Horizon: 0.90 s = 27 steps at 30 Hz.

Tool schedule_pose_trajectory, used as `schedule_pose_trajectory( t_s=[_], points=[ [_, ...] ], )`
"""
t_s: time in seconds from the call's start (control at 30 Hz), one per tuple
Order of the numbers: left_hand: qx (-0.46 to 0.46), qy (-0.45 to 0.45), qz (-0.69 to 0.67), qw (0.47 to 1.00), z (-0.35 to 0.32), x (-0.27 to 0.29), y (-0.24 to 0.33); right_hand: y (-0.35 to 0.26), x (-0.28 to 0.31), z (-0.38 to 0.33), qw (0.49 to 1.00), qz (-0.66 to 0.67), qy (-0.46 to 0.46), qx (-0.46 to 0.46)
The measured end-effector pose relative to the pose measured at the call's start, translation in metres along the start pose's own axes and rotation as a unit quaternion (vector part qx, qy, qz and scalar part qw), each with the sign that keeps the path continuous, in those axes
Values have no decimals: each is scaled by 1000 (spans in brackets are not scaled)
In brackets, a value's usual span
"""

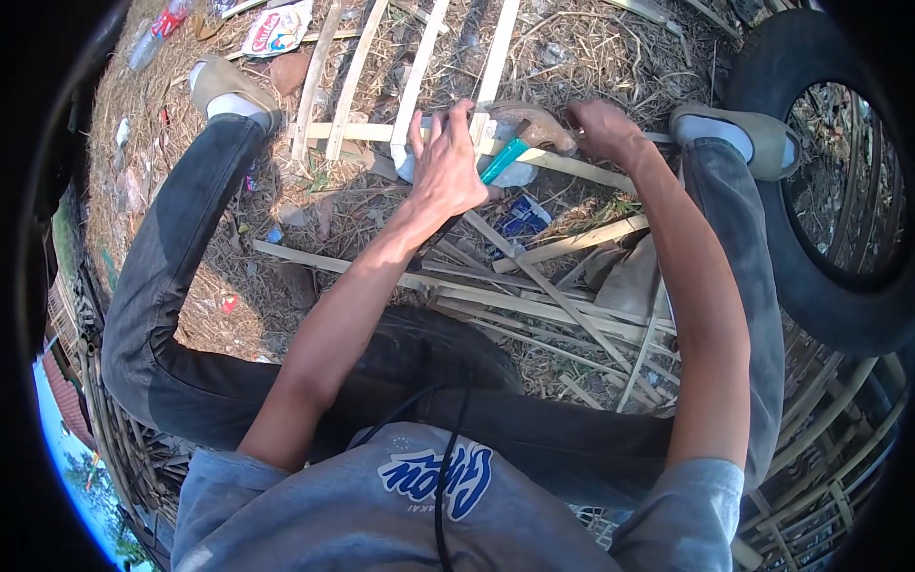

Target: The person assembles a lattice structure from bamboo slats by positioning them in a grid and driving nails through the overlapping joints using a hammer.

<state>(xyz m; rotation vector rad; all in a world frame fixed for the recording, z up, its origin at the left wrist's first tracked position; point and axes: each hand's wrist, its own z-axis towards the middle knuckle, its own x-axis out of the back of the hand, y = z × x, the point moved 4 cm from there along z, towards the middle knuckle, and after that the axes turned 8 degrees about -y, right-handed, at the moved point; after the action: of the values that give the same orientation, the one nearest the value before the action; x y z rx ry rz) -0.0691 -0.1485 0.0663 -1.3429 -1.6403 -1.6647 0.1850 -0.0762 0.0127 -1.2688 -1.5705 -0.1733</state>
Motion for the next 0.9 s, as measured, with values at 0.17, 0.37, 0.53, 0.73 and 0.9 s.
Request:
schedule_pose_trajectory(
  t_s=[0.17, 0.37, 0.53, 0.73, 0.9],
  points=[
    [7, -31, -6, 999, -3, 16, 1, 5, -1, 3, 999, -14, -37, 8],
    [26, -39, -17, 999, 5, 45, -3, 0, 55, 10, 980, 118, 126, -100],
    [28, -40, -11, 999, -1, 46, -12, 13, 74, 15, 978, 67, 78, -179],
    [25, -34, -10, 999, -8, 15, -20, 43, 51, -28, 942, -102, -21, -318],
    [35, -24, -23, 999, -15, 9, -28, -36, 67, -49, 871, 226, 193, -391]
  ],
)
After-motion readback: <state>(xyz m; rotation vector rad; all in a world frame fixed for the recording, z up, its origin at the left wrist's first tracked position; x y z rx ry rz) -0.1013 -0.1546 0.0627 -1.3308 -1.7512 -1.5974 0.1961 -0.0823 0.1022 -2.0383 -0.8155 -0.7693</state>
